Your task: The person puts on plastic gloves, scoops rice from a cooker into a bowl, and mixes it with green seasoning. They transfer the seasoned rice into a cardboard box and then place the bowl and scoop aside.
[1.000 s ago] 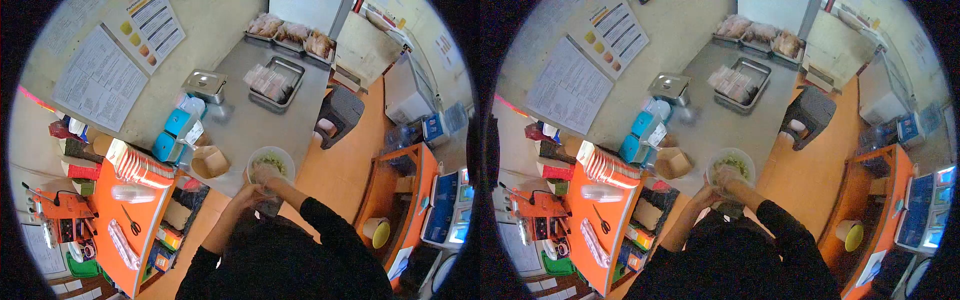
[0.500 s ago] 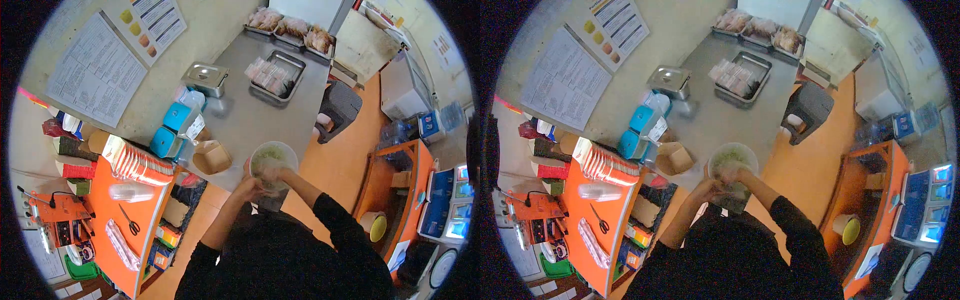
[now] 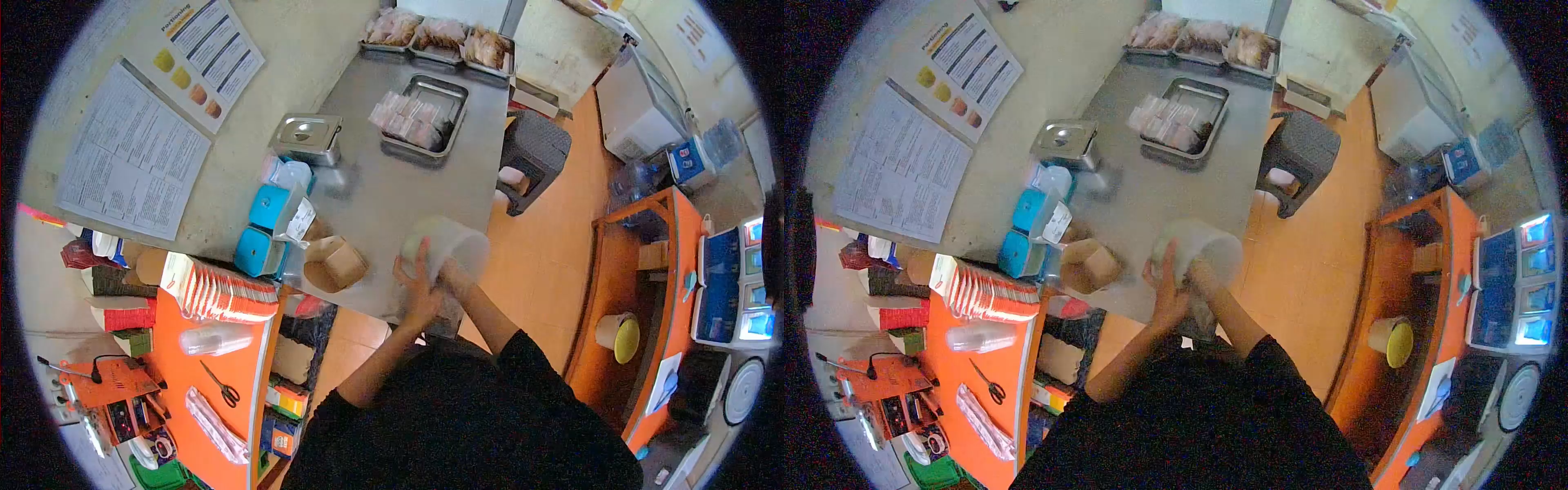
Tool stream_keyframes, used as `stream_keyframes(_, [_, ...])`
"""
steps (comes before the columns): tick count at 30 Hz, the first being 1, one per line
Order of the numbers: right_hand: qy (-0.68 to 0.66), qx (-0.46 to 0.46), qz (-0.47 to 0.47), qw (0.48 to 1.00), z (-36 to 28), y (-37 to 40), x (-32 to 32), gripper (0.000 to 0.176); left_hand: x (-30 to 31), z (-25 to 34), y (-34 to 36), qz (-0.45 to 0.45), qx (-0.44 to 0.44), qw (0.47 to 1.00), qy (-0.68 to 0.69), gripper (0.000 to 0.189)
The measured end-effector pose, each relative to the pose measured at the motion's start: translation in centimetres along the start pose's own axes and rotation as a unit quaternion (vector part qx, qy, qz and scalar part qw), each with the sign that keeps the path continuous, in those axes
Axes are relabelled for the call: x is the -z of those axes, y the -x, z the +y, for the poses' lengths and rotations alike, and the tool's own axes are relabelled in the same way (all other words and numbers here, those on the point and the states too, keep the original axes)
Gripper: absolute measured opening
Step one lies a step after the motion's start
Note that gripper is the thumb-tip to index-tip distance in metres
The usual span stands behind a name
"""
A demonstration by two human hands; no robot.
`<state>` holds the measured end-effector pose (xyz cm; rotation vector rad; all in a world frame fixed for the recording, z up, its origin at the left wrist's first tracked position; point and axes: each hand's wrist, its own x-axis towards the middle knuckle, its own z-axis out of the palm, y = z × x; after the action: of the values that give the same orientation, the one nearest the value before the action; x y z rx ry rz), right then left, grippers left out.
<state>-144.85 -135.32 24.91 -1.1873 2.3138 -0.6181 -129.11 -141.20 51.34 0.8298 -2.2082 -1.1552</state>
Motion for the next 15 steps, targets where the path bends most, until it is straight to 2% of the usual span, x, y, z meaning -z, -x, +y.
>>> stream_keyframes(1, [-0.084,-0.056,-0.058,0.993,-0.5,-0.8,0.3,0.059,0.7,-1.3,-0.7,-0.038,0.031,0.997,0.063,0.091])
stream_keyframes(2, [-0.086,-0.054,-0.053,0.993,-0.4,-1.9,1.3,0.059,1.1,-2.3,-1.6,-0.076,0.059,0.987,0.125,0.095])
stream_keyframes(4, [0.006,-0.073,-0.093,0.993,-10.6,1.4,13.2,0.057,1.2,-3.5,-2.1,-0.082,0.047,0.988,0.121,0.097])
stream_keyframes(5, [0.047,-0.081,-0.095,0.991,-13.3,2.4,15.6,0.057,1.2,-3.7,-2.1,-0.085,0.036,0.989,0.118,0.099])
stream_keyframes(6, [0.096,-0.098,-0.085,0.987,-14.6,3.3,15.9,0.056,0.9,-3.6,-1.9,-0.088,0.036,0.989,0.117,0.099])
stream_keyframes(8, [0.153,-0.129,-0.049,0.979,-15.5,4.4,13.9,0.056,-0.2,-2.9,-1.6,-0.134,0.158,0.978,0.02,0.087])
stream_keyframes(9, [0.148,-0.137,-0.034,0.979,-15.9,4.8,13.5,0.056,-0.5,-2.9,-1.8,-0.132,0.154,0.979,0.021,0.087])
stream_keyframes(11, [0.057,-0.137,-0.014,0.989,-14.8,5.4,11.7,0.053,-0.6,-2.9,-1.0,-0.138,0.129,0.982,0.028,0.087])
stream_keyframes(12, [0.033,-0.087,-0.012,0.996,-14.5,4.6,11.8,0.057,-0.6,-2.6,-0.7,-0.141,0.121,0.982,0.031,0.086])
stream_keyframes(14, [0.009,-0.033,-0.01,0.999,-14.5,2.9,13.8,0.06,0.4,-1.2,-1.2,-0.12,0.057,0.986,0.105,0.095])
stream_keyframes(15, [-0.026,-0.059,-0.035,0.997,-14.8,2.7,15.8,0.06,0.6,-1.4,-1.3,-0.12,0.059,0.986,0.104,0.095])
